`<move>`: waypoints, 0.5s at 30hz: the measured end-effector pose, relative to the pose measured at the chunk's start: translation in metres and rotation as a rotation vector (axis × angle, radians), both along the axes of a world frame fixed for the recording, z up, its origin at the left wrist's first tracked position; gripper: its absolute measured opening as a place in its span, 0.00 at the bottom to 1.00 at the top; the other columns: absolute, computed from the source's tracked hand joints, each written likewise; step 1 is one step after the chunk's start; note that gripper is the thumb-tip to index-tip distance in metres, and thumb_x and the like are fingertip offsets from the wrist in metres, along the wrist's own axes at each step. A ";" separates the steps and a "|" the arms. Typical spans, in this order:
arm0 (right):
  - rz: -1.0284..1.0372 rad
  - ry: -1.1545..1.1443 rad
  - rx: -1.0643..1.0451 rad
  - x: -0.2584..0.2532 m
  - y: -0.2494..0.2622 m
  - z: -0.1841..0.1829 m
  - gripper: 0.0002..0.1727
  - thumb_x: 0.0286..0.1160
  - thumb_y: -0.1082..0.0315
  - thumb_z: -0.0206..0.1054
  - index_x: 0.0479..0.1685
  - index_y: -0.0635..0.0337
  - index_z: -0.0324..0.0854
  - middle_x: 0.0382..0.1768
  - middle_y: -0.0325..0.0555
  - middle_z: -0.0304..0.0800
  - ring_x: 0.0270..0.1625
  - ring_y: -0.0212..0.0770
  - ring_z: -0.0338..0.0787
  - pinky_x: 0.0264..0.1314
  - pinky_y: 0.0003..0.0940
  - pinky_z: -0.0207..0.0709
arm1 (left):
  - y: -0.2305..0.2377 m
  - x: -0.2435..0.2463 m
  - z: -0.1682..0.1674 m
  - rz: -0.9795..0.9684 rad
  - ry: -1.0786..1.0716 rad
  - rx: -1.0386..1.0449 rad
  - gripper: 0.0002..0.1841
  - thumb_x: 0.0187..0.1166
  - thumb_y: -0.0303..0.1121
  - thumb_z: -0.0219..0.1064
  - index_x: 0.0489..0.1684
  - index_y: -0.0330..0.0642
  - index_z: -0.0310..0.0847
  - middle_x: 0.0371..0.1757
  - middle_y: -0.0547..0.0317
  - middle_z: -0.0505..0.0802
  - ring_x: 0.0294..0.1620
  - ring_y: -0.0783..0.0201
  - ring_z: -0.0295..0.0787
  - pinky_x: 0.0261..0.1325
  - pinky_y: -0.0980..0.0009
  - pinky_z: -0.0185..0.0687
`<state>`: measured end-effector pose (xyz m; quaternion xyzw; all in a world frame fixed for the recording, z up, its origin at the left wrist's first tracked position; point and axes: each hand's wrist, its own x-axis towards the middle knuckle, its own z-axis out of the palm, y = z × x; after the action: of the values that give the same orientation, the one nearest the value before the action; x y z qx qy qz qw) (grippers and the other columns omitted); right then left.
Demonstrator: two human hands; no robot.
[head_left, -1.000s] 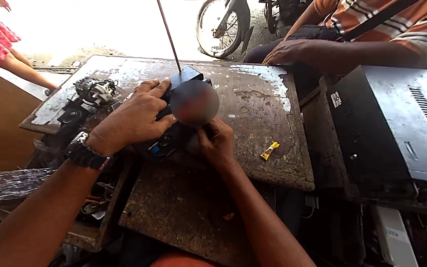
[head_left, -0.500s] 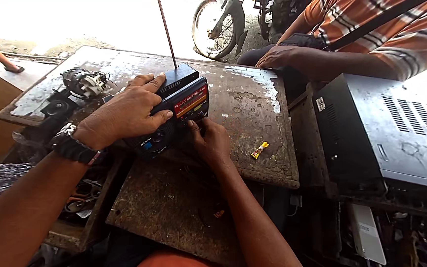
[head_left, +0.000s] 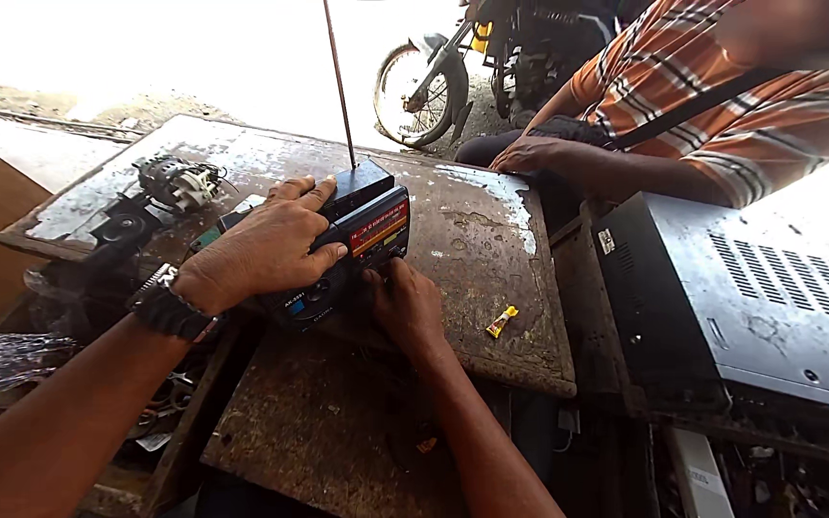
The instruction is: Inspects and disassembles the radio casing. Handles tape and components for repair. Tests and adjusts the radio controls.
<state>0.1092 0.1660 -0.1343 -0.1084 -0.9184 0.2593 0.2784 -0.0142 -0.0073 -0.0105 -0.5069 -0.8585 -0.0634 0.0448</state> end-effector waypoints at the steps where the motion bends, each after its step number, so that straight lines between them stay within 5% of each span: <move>1: -0.004 -0.012 -0.003 0.000 0.000 0.000 0.21 0.83 0.50 0.66 0.32 0.60 0.83 0.26 0.47 0.85 0.30 0.48 0.89 0.31 0.49 0.82 | 0.000 0.000 0.000 -0.006 0.001 0.005 0.30 0.82 0.59 0.54 0.31 0.40 0.89 0.90 0.45 0.68 0.92 0.41 0.56 0.86 0.42 0.58; 7: -0.036 0.044 -0.045 -0.001 0.010 0.006 0.25 0.86 0.45 0.61 0.37 0.59 0.85 0.27 0.45 0.86 0.30 0.45 0.89 0.32 0.49 0.82 | 0.000 -0.001 -0.002 -0.014 0.000 0.011 0.30 0.82 0.59 0.54 0.29 0.41 0.89 0.91 0.45 0.68 0.93 0.41 0.55 0.88 0.41 0.54; 11: -0.102 -0.073 -0.025 -0.008 0.026 0.024 0.23 0.86 0.46 0.60 0.54 0.60 0.82 0.43 0.50 0.88 0.42 0.50 0.91 0.42 0.53 0.85 | 0.000 0.001 -0.002 -0.009 -0.004 -0.005 0.30 0.83 0.59 0.54 0.30 0.41 0.89 0.91 0.45 0.67 0.93 0.41 0.54 0.90 0.41 0.52; 15: -0.111 -0.201 -0.027 -0.008 0.029 0.021 0.20 0.87 0.49 0.60 0.50 0.59 0.81 0.45 0.50 0.87 0.46 0.51 0.91 0.45 0.54 0.84 | 0.000 0.001 -0.002 -0.009 0.000 0.005 0.30 0.82 0.60 0.53 0.32 0.42 0.90 0.90 0.46 0.68 0.93 0.41 0.54 0.89 0.42 0.55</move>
<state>0.1013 0.1952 -0.1137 -0.1882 -0.9307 0.2437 0.1972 -0.0130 -0.0068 -0.0122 -0.5107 -0.8561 -0.0657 0.0458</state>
